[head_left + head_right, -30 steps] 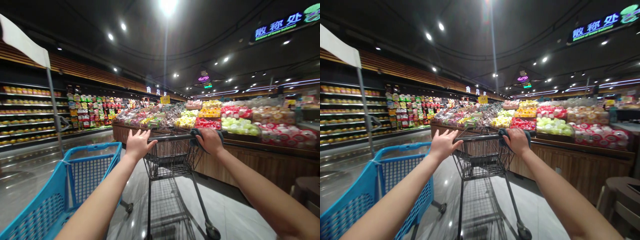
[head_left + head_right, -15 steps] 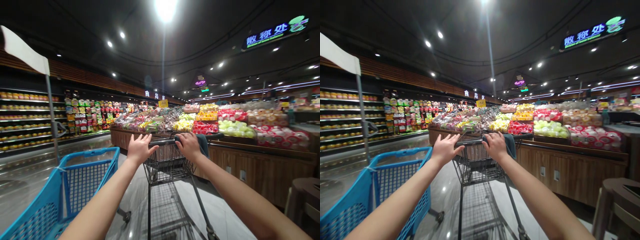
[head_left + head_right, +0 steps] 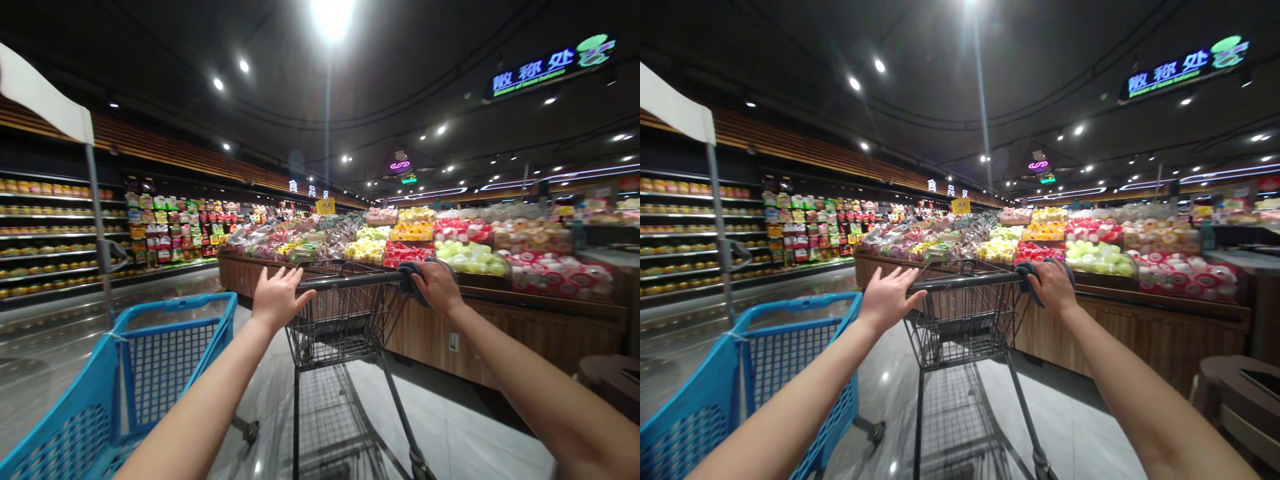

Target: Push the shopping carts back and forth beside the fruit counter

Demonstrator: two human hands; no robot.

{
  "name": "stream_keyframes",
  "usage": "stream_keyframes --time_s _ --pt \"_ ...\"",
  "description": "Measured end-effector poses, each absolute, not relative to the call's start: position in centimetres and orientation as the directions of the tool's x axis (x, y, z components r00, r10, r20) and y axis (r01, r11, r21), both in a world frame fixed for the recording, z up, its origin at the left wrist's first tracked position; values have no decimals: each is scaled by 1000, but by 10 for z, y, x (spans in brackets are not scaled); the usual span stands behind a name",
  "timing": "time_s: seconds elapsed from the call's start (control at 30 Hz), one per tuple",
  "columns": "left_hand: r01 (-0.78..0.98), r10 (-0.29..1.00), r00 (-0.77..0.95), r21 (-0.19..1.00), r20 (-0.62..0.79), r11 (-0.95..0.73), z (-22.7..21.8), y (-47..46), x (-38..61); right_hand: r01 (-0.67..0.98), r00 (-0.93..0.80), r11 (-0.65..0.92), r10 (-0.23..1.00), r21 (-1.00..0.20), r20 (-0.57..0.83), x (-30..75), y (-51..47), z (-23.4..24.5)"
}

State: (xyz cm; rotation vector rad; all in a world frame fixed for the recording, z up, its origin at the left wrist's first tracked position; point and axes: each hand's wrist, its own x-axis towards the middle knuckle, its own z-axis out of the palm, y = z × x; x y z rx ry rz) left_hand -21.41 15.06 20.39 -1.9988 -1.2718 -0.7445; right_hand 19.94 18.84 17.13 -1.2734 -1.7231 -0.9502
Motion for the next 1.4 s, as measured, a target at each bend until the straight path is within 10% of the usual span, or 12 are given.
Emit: stream_keyframes --time_s 0.6,0.87,1.4 --pt "929 541 346 -200 767 -311 203 149 -212 895 -321 413 331 170 887 -2 167 181" --pt "924 549 364 -216 752 -316 204 147 -217 885 -400 393 365 250 841 52 170 184" --pt "919 549 351 -165 759 -359 203 144 -200 992 -23 124 360 -23 933 188 195 164"
